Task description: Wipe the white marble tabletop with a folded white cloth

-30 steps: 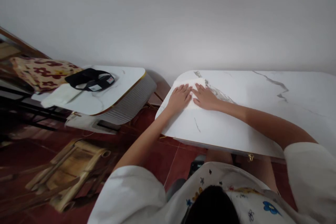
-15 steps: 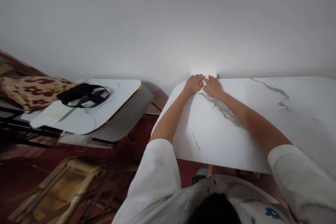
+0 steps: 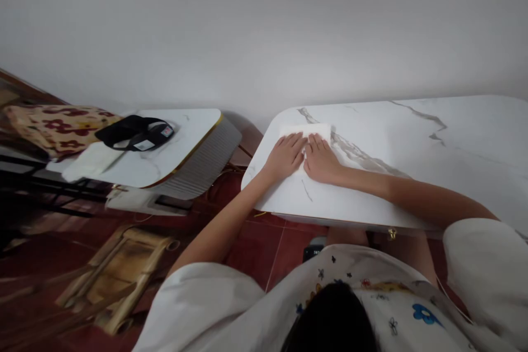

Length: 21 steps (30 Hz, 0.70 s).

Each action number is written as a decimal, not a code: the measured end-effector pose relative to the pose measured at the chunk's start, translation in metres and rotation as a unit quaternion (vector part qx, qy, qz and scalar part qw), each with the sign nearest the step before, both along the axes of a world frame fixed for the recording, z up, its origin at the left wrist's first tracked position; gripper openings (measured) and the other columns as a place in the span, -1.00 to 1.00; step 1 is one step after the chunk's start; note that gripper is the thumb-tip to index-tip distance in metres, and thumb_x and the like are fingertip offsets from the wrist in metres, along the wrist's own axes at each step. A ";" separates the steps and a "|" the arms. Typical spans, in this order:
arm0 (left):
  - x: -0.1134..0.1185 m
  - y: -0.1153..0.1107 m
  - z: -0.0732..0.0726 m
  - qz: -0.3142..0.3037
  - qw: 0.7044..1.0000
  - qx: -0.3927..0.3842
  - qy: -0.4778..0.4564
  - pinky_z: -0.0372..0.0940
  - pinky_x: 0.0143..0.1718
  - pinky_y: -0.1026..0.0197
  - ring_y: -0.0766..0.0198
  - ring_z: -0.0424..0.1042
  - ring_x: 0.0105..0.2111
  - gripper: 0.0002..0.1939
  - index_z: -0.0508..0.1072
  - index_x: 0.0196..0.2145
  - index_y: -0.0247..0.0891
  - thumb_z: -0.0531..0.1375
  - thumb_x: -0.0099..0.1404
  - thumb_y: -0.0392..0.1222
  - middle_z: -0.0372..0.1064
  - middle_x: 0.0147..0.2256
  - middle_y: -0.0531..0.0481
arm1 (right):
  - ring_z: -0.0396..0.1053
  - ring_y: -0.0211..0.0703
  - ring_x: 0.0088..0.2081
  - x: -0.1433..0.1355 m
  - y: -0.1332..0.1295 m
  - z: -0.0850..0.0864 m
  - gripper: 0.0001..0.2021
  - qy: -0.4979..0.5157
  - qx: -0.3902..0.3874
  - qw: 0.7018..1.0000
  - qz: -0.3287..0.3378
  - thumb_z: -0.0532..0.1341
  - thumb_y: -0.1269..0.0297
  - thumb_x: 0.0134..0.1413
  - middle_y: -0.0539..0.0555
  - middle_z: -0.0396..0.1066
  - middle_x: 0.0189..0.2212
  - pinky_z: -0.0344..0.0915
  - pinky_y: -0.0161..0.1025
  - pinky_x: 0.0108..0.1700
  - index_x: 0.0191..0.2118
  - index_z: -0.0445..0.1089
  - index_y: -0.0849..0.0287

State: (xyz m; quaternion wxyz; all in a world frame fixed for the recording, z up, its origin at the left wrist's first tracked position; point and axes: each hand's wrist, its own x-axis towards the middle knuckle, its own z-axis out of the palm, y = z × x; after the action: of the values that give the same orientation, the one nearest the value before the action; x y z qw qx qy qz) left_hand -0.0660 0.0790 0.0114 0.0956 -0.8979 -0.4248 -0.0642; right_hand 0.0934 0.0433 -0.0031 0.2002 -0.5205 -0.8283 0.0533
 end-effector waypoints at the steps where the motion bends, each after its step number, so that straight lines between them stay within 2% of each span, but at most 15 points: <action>1: -0.002 -0.016 0.000 0.015 1.000 -0.001 0.003 -0.02 0.29 0.00 0.06 0.08 0.30 -0.45 0.20 0.27 -0.32 -0.15 0.40 -0.14 0.09 0.31 -0.19 | -0.12 0.24 0.37 -0.001 -0.012 0.001 -0.43 0.009 -0.004 1.000 0.014 -0.02 0.30 0.20 0.41 0.02 0.33 -0.10 0.14 0.35 0.26 0.12 0.53; 3: -0.002 -0.048 0.000 0.045 0.999 -0.001 0.008 -0.01 0.29 -0.03 0.04 0.08 0.31 -0.45 0.20 0.28 -0.29 -0.16 0.40 -0.13 0.08 0.32 -0.17 | -0.09 0.22 0.37 0.000 -0.035 0.003 -0.44 0.021 -0.008 0.999 0.037 -0.01 0.29 0.18 0.37 0.05 0.33 -0.06 0.17 0.34 0.27 0.14 0.44; 6: 0.009 -0.086 -0.003 0.076 0.997 0.003 0.013 0.03 0.27 -0.08 0.00 0.08 0.31 -0.43 0.16 0.30 -0.26 -0.14 0.38 -0.14 0.08 0.32 -0.16 | -0.06 0.25 0.36 0.011 -0.068 0.002 -0.46 0.026 -0.009 0.998 0.054 0.02 0.28 0.17 0.44 -0.02 0.34 -0.02 0.16 0.33 0.21 0.21 0.49; 8: 0.022 -0.102 -0.006 0.077 0.997 0.007 0.019 0.05 0.25 -0.11 -0.04 0.08 0.31 -0.41 0.12 0.32 -0.26 -0.11 0.37 -0.14 0.08 0.32 -0.19 | -0.07 0.26 0.36 0.025 -0.084 -0.001 -0.47 0.024 -0.003 0.998 0.054 0.03 0.28 0.16 0.47 -0.08 0.35 0.00 0.15 0.32 0.18 0.23 0.52; 10: 0.039 -0.106 -0.005 0.065 0.998 0.010 0.026 0.05 0.24 -0.13 -0.08 0.09 0.30 -0.39 0.10 0.33 -0.29 -0.08 0.35 -0.15 0.08 0.31 -0.23 | -0.06 0.23 0.36 0.040 -0.090 -0.004 -0.44 0.024 0.003 0.999 0.046 0.03 0.27 0.14 0.43 -0.10 0.36 0.03 0.15 0.31 0.22 0.20 0.47; 12: 0.058 -0.097 -0.001 0.048 0.998 0.006 0.028 0.07 0.22 -0.14 -0.13 0.11 0.28 -0.37 0.13 0.31 -0.36 -0.02 0.31 -0.15 0.10 0.30 -0.29 | -0.05 0.21 0.36 0.055 -0.083 -0.005 -0.39 0.025 -0.001 0.999 0.027 0.05 0.25 0.12 0.39 -0.09 0.37 0.05 0.16 0.30 0.28 0.12 0.42; 14: 0.076 -0.076 0.008 0.034 0.999 -0.007 0.017 0.13 0.18 -0.10 -0.11 0.19 0.22 -0.40 0.20 0.25 -0.37 0.02 0.27 -0.20 0.18 0.25 -0.29 | -0.02 0.21 0.35 0.068 -0.065 -0.002 -0.36 0.023 -0.015 1.000 -0.001 0.06 0.24 0.12 0.37 -0.06 0.36 0.06 0.14 0.29 0.30 0.08 0.41; 18: 0.104 -0.014 0.020 0.055 0.997 -0.024 -0.041 0.28 -0.02 0.03 0.02 0.34 0.02 -0.59 0.40 0.05 -0.19 0.00 0.29 -0.29 0.38 0.05 -0.12 | 0.09 0.16 0.30 0.083 -0.006 0.010 -0.47 0.007 -0.043 0.995 -0.087 -0.05 0.29 0.24 0.35 0.02 0.34 0.14 0.07 0.23 0.28 0.14 0.37; 21: 0.115 0.035 0.017 0.072 0.993 0.007 -0.088 0.26 -0.03 0.00 0.00 0.32 0.01 -0.64 0.44 -0.02 -0.16 0.00 0.30 -0.29 0.38 0.01 -0.11 | 0.11 0.17 0.27 0.088 0.042 0.011 -0.51 -0.018 -0.015 0.994 -0.109 -0.07 0.33 0.27 0.36 0.01 0.34 0.11 0.06 0.22 0.25 0.17 0.38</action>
State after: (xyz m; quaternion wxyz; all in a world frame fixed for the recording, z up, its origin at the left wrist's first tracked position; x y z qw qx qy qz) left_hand 0.0493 0.1144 0.0279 0.0686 -0.8554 -0.4942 -0.1393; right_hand 0.1812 0.0856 0.0077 0.1821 -0.6116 -0.7692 0.0339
